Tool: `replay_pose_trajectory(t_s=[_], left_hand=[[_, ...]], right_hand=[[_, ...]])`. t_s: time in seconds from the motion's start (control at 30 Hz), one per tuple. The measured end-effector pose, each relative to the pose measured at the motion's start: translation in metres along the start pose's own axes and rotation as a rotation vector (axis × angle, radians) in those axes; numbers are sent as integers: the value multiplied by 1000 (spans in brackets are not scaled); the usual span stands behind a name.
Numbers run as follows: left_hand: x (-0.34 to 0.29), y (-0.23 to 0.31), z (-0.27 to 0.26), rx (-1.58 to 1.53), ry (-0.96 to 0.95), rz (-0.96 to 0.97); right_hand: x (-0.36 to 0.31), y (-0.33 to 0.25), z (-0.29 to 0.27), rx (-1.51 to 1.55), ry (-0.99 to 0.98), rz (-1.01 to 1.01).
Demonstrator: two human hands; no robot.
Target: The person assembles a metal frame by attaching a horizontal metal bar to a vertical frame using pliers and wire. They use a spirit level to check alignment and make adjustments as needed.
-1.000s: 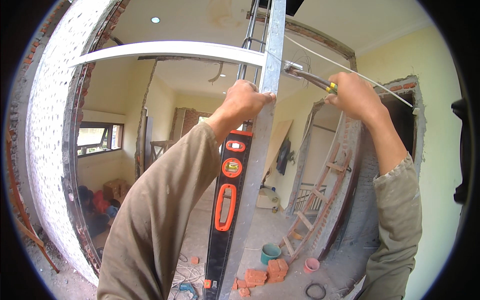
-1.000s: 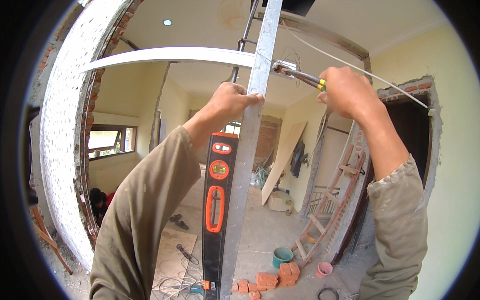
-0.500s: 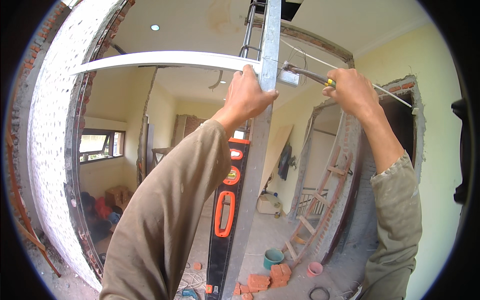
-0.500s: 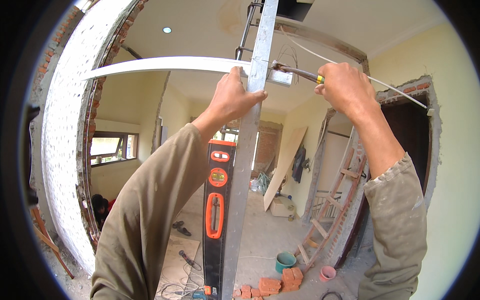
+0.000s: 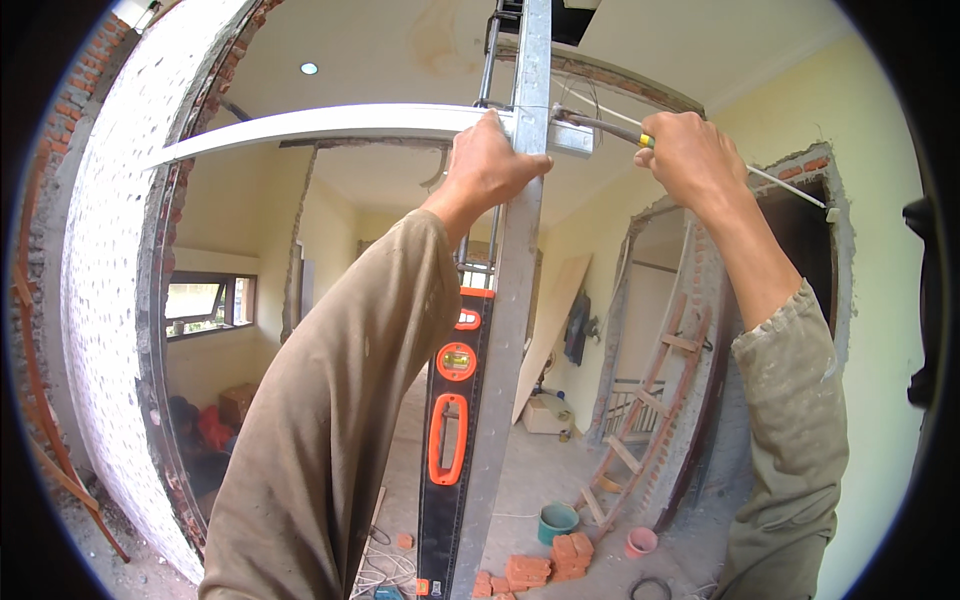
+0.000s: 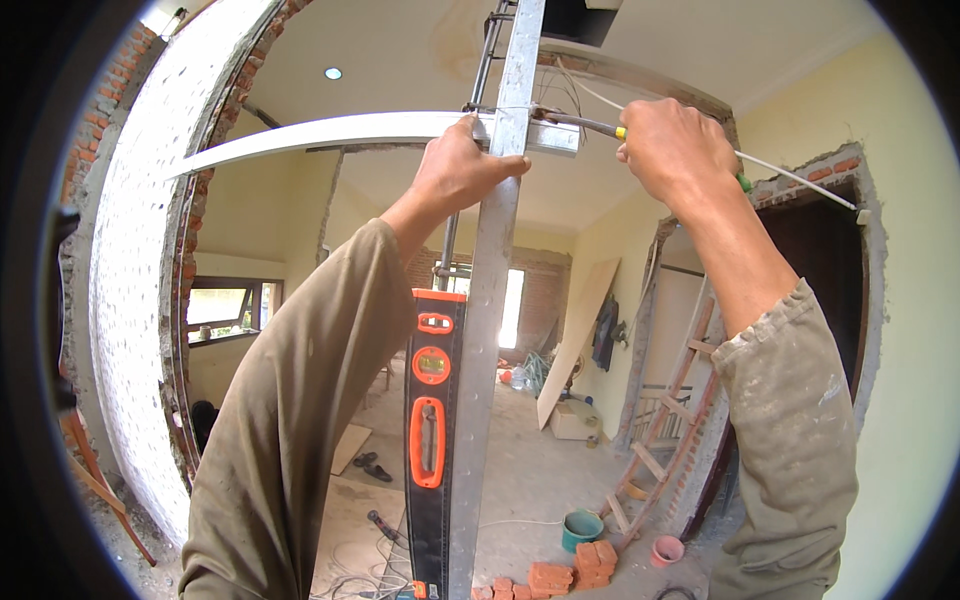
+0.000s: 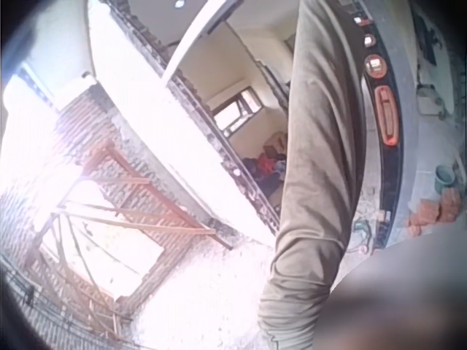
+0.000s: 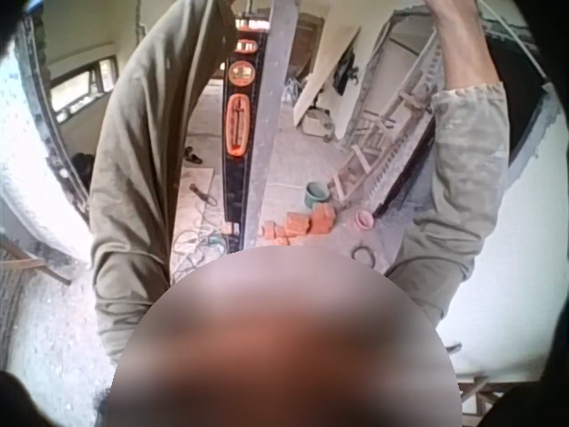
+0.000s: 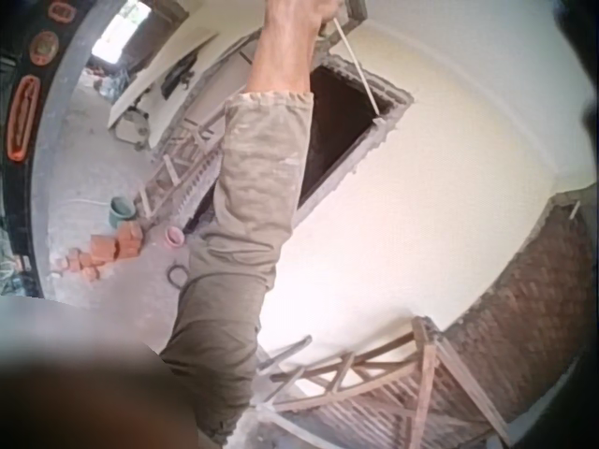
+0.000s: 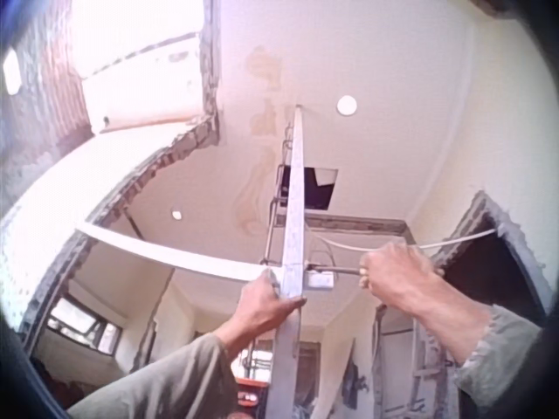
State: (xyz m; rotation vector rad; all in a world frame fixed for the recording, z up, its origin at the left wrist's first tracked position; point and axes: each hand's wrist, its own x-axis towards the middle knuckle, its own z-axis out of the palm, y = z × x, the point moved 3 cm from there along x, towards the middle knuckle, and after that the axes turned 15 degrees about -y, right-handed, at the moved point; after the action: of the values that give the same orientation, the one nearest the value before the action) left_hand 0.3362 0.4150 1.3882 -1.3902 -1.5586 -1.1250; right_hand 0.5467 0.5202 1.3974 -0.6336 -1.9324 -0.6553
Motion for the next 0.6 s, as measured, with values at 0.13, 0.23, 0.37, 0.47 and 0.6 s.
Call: replay_pose_trajectory(t_s=[0.13,0.23,0.37,0.47,0.6], left_hand=[[10,2,-4,130,22,-47],[18,5,-6,139,43,-19],[30,13,-8,117,-27,-22],[29,21,-2,267,55,-98],[14,32,9,573,366,-37]], right_hand=[[1,0,0,-2,19,-1],[2,1,-1,11,8,12],[3,2,-4,-31,11,-16],[3,2,-7,-20,-17,-11],[3,3,-9,13,-45,16]])
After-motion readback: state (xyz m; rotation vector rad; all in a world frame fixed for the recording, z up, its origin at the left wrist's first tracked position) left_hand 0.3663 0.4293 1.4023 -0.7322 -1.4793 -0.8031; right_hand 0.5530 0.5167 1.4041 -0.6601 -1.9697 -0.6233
